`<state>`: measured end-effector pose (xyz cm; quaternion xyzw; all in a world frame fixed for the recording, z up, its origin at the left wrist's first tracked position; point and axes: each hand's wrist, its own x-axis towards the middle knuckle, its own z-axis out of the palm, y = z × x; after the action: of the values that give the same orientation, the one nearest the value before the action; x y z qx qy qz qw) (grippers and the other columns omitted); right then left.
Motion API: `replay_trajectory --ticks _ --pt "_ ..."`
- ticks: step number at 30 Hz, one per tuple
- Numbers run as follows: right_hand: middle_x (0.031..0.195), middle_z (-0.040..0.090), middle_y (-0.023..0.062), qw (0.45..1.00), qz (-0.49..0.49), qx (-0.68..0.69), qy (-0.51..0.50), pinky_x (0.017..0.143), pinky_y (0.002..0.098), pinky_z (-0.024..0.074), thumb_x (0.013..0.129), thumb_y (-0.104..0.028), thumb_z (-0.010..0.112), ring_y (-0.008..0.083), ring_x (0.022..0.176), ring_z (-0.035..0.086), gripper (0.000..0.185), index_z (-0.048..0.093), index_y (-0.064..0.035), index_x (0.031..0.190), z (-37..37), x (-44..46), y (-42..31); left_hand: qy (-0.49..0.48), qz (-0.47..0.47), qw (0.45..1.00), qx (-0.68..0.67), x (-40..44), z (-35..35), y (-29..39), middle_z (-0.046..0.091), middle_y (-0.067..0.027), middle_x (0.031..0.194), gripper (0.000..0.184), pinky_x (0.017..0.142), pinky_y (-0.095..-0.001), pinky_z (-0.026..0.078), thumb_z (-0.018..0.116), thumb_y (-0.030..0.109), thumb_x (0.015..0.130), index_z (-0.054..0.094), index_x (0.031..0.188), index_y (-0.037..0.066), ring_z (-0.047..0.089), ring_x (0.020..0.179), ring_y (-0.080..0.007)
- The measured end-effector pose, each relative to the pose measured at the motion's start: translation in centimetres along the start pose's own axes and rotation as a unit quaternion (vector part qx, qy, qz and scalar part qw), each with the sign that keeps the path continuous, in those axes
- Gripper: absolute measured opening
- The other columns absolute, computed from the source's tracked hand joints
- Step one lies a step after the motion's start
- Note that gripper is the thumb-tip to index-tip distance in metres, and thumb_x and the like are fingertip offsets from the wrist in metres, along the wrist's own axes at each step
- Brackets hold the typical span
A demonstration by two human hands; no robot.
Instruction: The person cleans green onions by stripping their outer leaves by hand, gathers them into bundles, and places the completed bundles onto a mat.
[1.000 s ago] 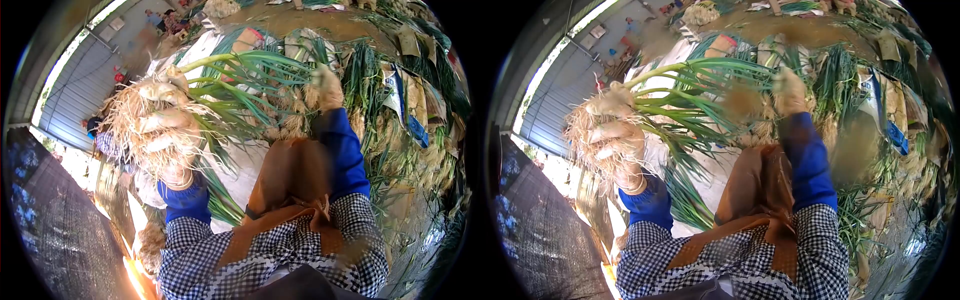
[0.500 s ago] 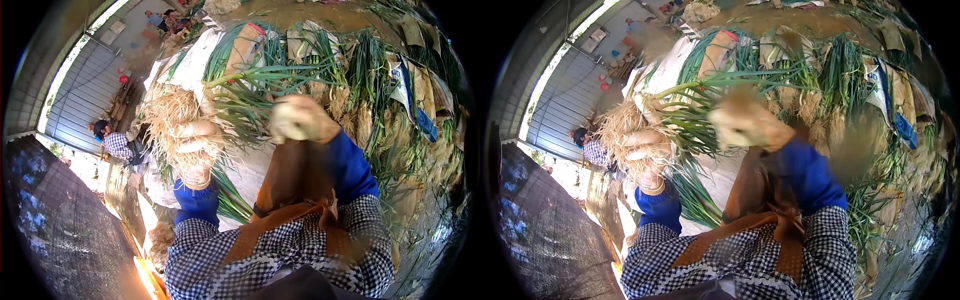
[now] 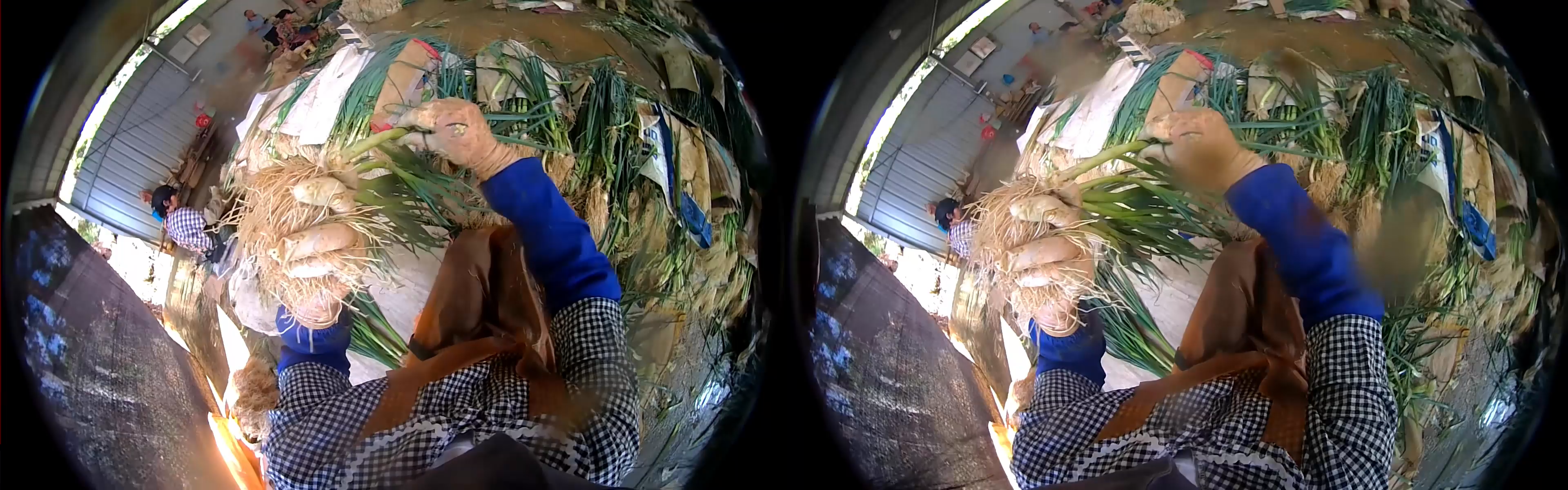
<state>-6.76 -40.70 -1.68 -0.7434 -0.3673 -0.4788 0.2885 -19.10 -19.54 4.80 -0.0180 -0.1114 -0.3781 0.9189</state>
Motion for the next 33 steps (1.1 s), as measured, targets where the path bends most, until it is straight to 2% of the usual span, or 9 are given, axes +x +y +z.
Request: replay_trajectory --ticks 5,7,12,13,16,17,18,20,33 --pt "0.077 0.064 0.0053 0.948 0.043 0.303 -0.081 0.059 0.0289 0.0475 0.078 -0.017 0.066 0.0151 0.066 0.059 0.016 0.067 -0.0069 0.09 -1.0 -2.0 2.2 -0.017 0.056 0.995 0.087 -2.2 1.9 2.8 0.059 -0.0106 0.076 0.037 0.046 -0.024 0.048 0.056 0.012 0.081 0.048 0.115 -0.003 0.055 0.056 -0.0142" --pt "0.078 0.061 0.0057 0.975 -0.008 0.205 -0.092 0.059 0.0269 0.046 0.082 -0.015 0.062 0.0127 0.063 0.055 0.013 0.067 -0.0065 0.09 -4.5 -2.6 1.6 -0.017 0.086 0.989 0.119 -3.7 2.8 4.7 0.059 -0.011 0.078 0.037 0.047 -0.025 0.049 0.056 0.012 0.081 0.049 0.115 -0.002 0.056 0.058 -0.0149" --pt "0.079 0.059 0.0048 0.862 0.478 0.134 -0.099 0.062 0.0267 0.044 0.082 -0.015 0.06 0.0135 0.069 0.054 0.016 0.062 -0.0014 0.091 -10.2 -12.6 5.4 0.001 0.222 0.942 0.25 -11.0 5.1 10.7 0.06 -0.012 0.082 0.037 0.051 -0.0274 0.05 0.056 0.013 0.081 0.049 0.114 -0.002 0.057 0.061 -0.0165" --pt "0.081 0.059 0.0046 0.949 0.246 -0.082 -0.18 0.064 0.0283 0.0442 0.084 -0.018 0.059 0.015 0.071 0.055 0.019 0.063 -0.0024 0.093 -11.6 -15.2 6.3 0.016 0.254 0.927 0.275 -12.9 5.1 12.1 0.06 -0.0122 0.083 0.036 0.052 -0.0278 0.051 0.056 0.013 0.081 0.049 0.114 -0.002 0.058 0.062 -0.0169" --pt "0.09 0.062 0.0092 0.784 0.588 -0.112 -0.164 0.07 0.0315 0.0466 0.087 -0.021 0.051 0.0177 0.081 0.057 0.023 0.063 -0.0061 0.101 -16.1 -23.0 7.7 0.08 0.33 0.88 0.333 -18.8 4.3 15.7 0.06 -0.0128 0.086 0.036 0.054 -0.0293 0.051 0.056 0.013 0.082 0.049 0.114 -0.001 0.058 0.064 -0.0179" --pt "0.093 0.062 0.0097 0.885 0.256 -0.247 -0.302 0.069 0.0309 0.047 0.088 -0.021 0.049 0.0172 0.082 0.057 0.025 0.063 -0.0079 0.105 -19.3 -29.1 11.1 0.107 0.35 0.864 0.345 -20.8 3.6 16.9 0.06 -0.013 0.087 0.036 0.055 -0.0298 0.052 0.057 0.013 0.082 0.05 0.114 -0.001 0.059 0.064 -0.0182" --pt "0.083 0.06 0.0076 0.789 0.608 0.009 -0.089 0.067 0.0313 0.0437 0.086 -0.023 0.052 0.0175 0.075 0.055 0.029 0.061 -0.0022 0.104 -19.5 -28.5 8.6 0.135 0.367 0.849 0.355 -22.8 2.7 17.9 0.06 -0.0132 0.088 0.036 0.056 -0.0302 0.052 0.057 0.013 0.082 0.05 0.114 -0.001 0.059 0.065 -0.0186" --pt "0.075 0.054 0.0033 0.831 0.509 -0.162 -0.156 0.064 0.0287 0.0395 0.087 -0.029 0.051 0.0147 0.068 0.048 0.033 0.063 -0.001 0.099 -22.8 -33.3 7.8 0.211 0.392 0.821 0.359 -27.0 -0.6 20.0 0.061 -0.0136 0.09 0.036 0.057 -0.0312 0.052 0.057 0.014 0.082 0.05 0.114 -0.001 0.059 0.066 -0.0192" --pt "0.076 0.059 0.0078 0.635 0.569 -0.185 -0.489 0.063 0.0327 0.0451 0.087 -0.025 0.047 0.0191 0.069 0.056 0.025 0.061 -0.0049 0.093 -32.4 -45.6 -6.1 0.456 0.062 0.853 0.245 -33.4 -34.0 7.3 0.054 -0.0103 0.116 0.042 0.083 -0.0368 0.046 0.056 0.013 0.083 0.045 0.122 0.002 0.053 0.101 -0.019"
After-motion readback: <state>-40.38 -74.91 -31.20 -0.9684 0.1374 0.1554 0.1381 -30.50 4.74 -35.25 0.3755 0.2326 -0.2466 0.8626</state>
